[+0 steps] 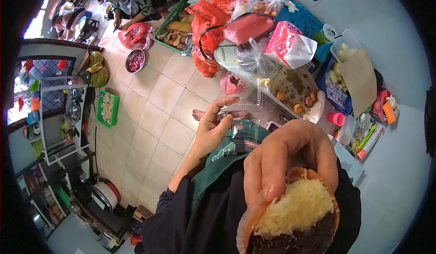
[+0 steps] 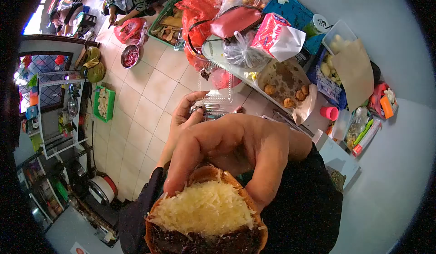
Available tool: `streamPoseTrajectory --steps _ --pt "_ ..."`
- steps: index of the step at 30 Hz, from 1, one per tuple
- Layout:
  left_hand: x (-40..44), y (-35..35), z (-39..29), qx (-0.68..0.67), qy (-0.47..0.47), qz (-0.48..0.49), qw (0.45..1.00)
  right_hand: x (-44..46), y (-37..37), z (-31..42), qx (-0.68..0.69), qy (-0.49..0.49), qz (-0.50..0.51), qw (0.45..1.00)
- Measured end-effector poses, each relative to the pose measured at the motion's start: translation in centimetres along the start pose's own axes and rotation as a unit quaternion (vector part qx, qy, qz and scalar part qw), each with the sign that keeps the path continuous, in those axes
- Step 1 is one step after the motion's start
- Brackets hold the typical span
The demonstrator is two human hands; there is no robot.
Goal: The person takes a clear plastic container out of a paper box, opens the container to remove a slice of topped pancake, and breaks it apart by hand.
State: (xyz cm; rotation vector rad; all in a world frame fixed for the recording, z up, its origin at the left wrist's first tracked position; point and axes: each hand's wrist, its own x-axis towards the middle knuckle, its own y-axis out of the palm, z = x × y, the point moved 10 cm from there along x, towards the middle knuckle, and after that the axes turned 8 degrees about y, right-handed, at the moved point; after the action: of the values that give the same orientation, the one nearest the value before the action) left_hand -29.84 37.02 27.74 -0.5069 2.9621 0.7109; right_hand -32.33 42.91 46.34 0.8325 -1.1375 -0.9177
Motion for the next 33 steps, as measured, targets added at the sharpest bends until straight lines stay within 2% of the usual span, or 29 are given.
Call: streamPoseTrajectory --steps 7,12,21,27,33 --pt "1.1 -3.0 -1.7 -0.033 -0.006 0.0 0.999 3.8 -1.1 0.4 -0.037 -0.048 -0.001 0.998" --pt "1.9 -5.7 -3.8 -0.006 0.004 0.015 1.0 6.3 -1.9 -0.2 -0.043 -0.012 0.047 0.998" --pt "1.9 -12.1 -6.8 0.003 0.013 0.013 1.0 12.3 -4.9 -1.7 -0.036 -0.006 0.026 0.999" --pt "0.5 -17.5 -8.1 -0.009 0.018 -0.01 1.0 17.1 -6.9 -3.5 -0.034 -0.011 0.052 0.998" --pt "-2.0 -22.7 -10.0 -0.011 0.039 -0.06 0.997 22.1 -9.0 -6.3 -0.003 0.038 0.06 0.998"
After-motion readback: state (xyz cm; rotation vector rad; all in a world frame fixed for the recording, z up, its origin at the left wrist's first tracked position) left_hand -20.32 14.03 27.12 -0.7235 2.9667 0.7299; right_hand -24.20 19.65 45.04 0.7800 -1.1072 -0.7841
